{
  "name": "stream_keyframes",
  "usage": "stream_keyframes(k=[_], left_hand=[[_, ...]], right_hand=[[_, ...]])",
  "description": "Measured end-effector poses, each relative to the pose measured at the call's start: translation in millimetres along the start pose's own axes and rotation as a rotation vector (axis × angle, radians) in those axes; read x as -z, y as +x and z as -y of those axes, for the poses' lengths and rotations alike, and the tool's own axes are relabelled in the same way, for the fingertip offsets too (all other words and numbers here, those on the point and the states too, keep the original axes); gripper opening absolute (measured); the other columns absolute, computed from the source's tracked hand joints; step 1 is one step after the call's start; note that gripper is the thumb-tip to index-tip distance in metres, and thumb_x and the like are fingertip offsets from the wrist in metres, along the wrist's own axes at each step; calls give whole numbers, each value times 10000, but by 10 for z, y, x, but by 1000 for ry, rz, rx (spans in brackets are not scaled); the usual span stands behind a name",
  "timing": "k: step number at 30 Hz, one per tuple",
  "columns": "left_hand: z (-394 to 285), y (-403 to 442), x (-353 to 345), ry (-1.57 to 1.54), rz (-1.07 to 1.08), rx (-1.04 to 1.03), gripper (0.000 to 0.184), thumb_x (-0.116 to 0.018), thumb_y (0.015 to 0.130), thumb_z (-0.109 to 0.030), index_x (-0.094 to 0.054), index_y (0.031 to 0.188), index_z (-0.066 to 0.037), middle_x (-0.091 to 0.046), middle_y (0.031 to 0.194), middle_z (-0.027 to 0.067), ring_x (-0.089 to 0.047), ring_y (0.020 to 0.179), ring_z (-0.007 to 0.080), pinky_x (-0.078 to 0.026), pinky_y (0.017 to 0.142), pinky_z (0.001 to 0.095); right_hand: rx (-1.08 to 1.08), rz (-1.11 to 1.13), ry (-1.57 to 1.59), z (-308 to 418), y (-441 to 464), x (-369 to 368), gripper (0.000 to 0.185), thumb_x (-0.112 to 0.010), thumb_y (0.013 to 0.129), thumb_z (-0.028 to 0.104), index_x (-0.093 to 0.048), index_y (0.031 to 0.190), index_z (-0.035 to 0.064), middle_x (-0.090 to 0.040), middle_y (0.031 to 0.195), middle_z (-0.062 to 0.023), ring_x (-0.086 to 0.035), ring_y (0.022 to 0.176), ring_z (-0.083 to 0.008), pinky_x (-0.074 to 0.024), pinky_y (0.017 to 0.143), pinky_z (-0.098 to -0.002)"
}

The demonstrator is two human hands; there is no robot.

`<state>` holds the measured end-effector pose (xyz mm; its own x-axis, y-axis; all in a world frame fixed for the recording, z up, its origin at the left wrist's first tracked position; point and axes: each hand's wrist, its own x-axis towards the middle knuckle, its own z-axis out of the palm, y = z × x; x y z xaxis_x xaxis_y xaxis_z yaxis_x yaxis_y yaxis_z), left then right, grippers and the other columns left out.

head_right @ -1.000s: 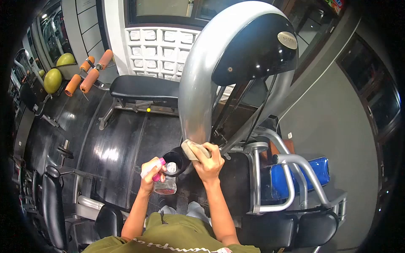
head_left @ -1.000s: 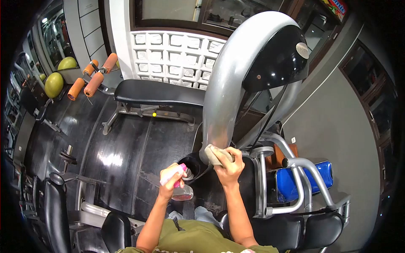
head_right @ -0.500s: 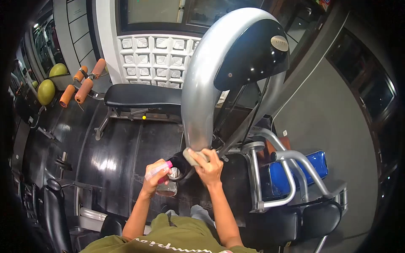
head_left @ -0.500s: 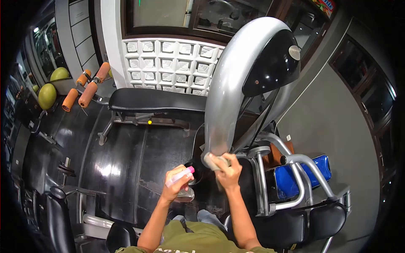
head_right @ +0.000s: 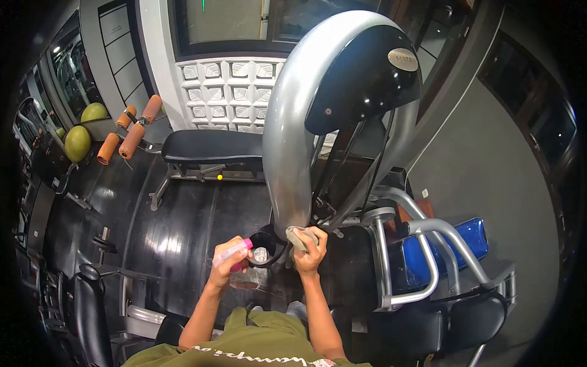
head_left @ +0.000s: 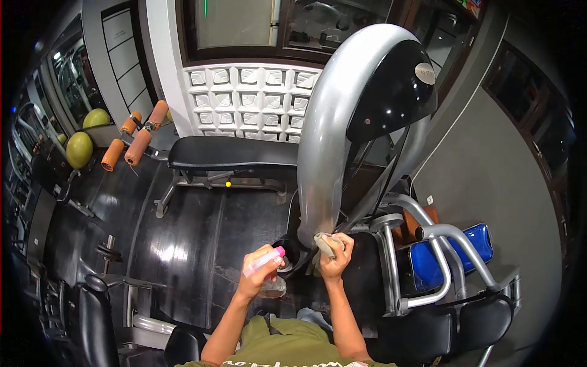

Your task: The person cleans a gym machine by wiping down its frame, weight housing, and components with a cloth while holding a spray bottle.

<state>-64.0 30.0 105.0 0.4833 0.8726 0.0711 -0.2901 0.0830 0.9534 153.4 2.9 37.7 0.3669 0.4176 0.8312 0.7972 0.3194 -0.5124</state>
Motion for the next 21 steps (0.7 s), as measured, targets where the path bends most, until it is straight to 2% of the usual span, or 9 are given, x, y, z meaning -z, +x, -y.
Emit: stream_keyframes(k=[5, 8, 10, 13, 17, 21], left_hand=[[-62, 41, -100, -35, -77, 13, 289, -685, 889, -275, -659, 838, 8, -587, 769, 43, -553, 561, 109, -435, 531, 251], [-91, 72, -135, 14, -91, -2, 263, -704, 870, -262, -659, 836, -5, -567, 740, 35, -550, 557, 109, -426, 534, 250], [-91, 99, -131, 100, -55, -23, 220, -726, 857, -204, -654, 813, -1, -553, 750, 33, -547, 580, 102, -415, 538, 250], [-146, 104, -184, 127, 23, -54, 187, -743, 841, -143, -647, 783, 7, -544, 767, 34, -543, 606, 93, -407, 542, 252], [-224, 82, -283, 182, 71, -94, 170, -730, 842, -116, -662, 785, 29, -553, 782, 42, -539, 605, 92, -406, 542, 244], [-272, 65, -338, 152, 61, -102, 176, -703, 856, -124, -674, 788, 36, -565, 786, 55, -543, 581, 103, -411, 536, 247]], right_hand=[[-50, 23, 46, 226, 642, 30, 408, -805, 677, -24, -752, 1035, 162, -608, 1013, -100, -632, 912, -284, -511, 792, -385], [-58, 7, 99, 348, 992, -8, 400, -815, 679, -14, -750, 1038, 148, -605, 1028, -102, -628, 922, -282, -509, 795, -389], [-87, 19, 150, 359, 1039, -33, 398, -810, 686, -17, -746, 1048, 133, -603, 1038, -106, -624, 935, -280, -508, 801, -386], [-65, -12, 139, 208, 717, -38, 392, -802, 696, -23, -736, 1058, 112, -603, 1031, -107, -621, 943, -283, -507, 811, -377], [-272, -17, 210, -52, 83, 4, 387, -761, 690, -77, -723, 1050, 62, -608, 1041, -112, -624, 950, -278, -503, 854, -368], [-281, 6, 235, -22, 302, 26, 332, -735, 739, -37, -721, 1060, 45, -618, 1029, -116, -626, 959, -268, -499, 873, -363]])
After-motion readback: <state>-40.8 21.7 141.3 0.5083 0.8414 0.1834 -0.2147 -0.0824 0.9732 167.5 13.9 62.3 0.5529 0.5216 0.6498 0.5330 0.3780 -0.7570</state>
